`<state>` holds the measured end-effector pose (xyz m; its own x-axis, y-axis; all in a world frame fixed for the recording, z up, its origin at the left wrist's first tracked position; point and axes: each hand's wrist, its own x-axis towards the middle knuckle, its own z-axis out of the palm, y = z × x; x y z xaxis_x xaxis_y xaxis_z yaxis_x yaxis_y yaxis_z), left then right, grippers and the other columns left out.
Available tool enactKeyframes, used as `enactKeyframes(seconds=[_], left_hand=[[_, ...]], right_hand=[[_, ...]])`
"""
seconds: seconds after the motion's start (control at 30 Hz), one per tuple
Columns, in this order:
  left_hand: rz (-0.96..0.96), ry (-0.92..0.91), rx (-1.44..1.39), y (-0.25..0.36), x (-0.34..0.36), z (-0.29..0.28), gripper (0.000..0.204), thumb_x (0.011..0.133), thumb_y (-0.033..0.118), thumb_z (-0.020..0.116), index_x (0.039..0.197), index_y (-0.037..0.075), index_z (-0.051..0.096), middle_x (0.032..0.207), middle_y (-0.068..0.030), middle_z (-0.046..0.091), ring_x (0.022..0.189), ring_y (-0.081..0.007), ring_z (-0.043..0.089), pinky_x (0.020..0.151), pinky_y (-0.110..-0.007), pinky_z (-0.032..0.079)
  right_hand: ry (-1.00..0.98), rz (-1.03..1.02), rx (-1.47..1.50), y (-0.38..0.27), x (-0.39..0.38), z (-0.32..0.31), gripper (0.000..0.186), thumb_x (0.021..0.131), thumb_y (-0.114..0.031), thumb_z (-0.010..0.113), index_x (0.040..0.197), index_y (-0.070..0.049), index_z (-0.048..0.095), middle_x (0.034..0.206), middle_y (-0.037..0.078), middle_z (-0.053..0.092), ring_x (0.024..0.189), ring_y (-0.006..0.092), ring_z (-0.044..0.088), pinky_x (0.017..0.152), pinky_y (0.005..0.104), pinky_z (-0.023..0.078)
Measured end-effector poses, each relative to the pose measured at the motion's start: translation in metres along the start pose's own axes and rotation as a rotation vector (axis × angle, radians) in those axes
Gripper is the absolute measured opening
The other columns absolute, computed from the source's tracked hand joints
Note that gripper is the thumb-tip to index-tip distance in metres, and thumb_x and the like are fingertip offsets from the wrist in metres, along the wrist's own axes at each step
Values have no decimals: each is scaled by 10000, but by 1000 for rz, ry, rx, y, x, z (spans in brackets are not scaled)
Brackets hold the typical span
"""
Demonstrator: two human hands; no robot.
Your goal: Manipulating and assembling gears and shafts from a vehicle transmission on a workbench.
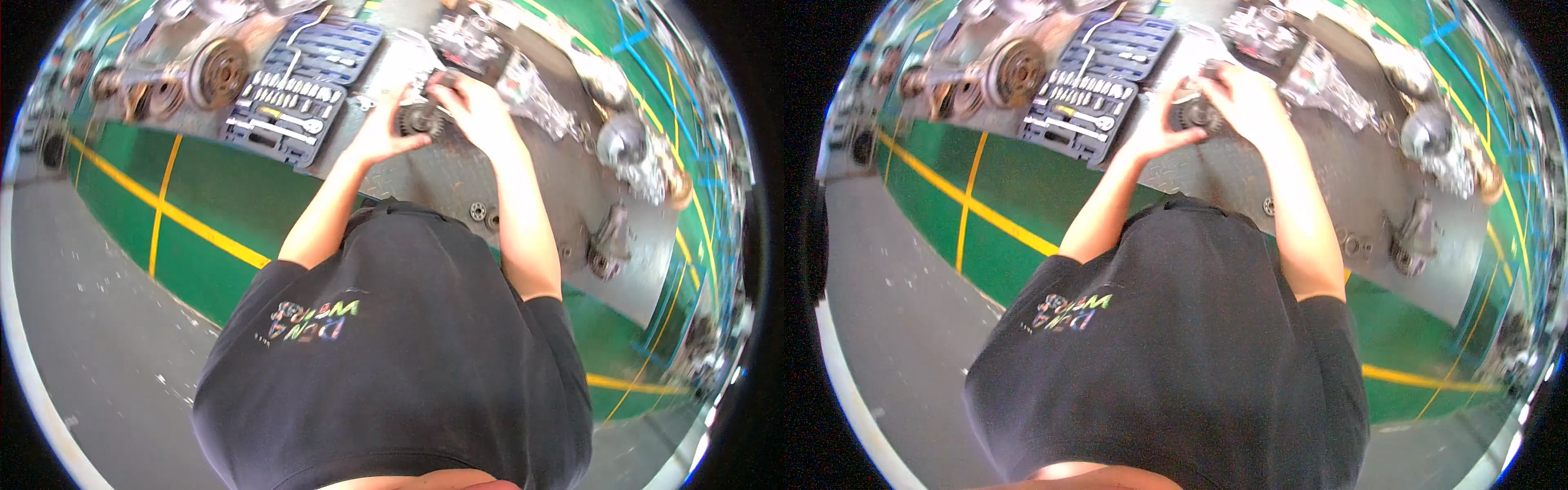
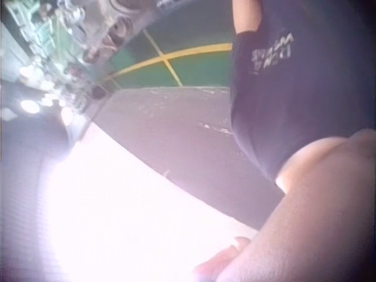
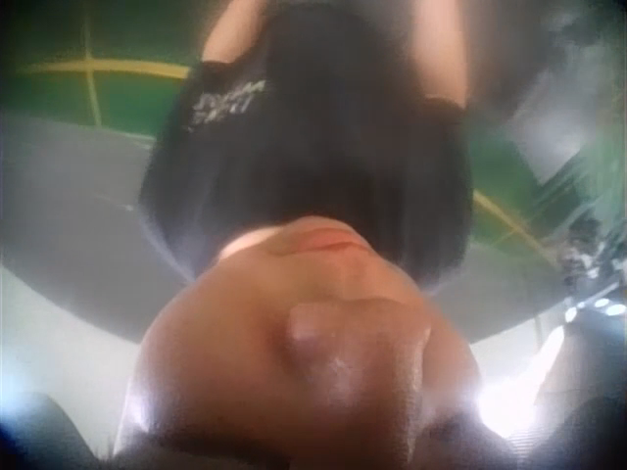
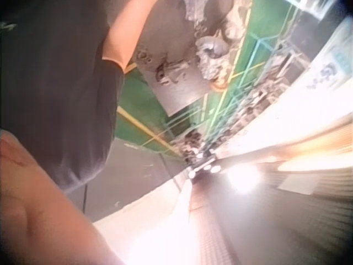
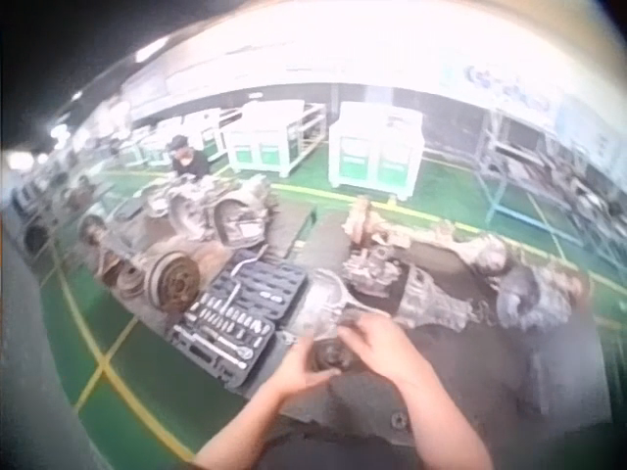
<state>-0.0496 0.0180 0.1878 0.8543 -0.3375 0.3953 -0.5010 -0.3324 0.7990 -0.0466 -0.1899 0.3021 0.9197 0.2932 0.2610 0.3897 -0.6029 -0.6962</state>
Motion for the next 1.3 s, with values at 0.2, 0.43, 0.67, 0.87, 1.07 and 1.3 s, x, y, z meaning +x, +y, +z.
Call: enactKeyframes(seconds=[0.2,0.43,0.67,0.87,1.07,1.3], left_hand=[[-70,-155,-49,66,47,-30,536,905,100,692,1396,-4,504,1306,-196,600,1177,-298,619,993,-374,504],[-54,-81,-183,40,56,-24,162,1003,43,562,1150,-23,574,954,-116,736,928,-184,718,848,-315,557],[-123,-93,-356,31,69,-24,109,1040,24,516,1147,6,532,968,-113,677,938,-202,679,937,-365,540],[-262,24,-470,25,66,-43,120,1008,-31,502,1109,10,553,912,-121,586,890,-282,621,979,-488,521],[-261,134,-535,25,52,-41,161,940,-47,505,1047,51,574,809,-102,545,792,-274,572,967,-572,482],[-370,292,-563,39,47,-39,183,823,-42,478,928,84,560,747,-104,503,719,-296,512,930,-599,494]], right_hand=[[140,-375,-61,-10,-4,-1,325,938,-281,660,1087,4,707,1123,156,686,1044,348,649,949,417,513],[48,427,241,130,-95,30,371,952,-328,647,1148,-17,698,1085,187,715,1004,299,704,906,384,539],[-34,645,-178,211,-236,96,332,860,-260,701,1101,-32,718,1122,185,714,1086,370,664,951,456,532],[-22,719,-223,217,-269,100,399,827,-241,746,1188,-79,692,1303,153,632,1269,355,555,1045,486,473],[30,643,-254,232,-289,103,435,789,-166,748,1208,-82,666,1329,121,597,1326,322,497,1106,494,409],[35,628,-242,239,-306,111,455,797,-140,720,1244,-98,649,1325,114,600,1359,309,471,1185,498,320]])
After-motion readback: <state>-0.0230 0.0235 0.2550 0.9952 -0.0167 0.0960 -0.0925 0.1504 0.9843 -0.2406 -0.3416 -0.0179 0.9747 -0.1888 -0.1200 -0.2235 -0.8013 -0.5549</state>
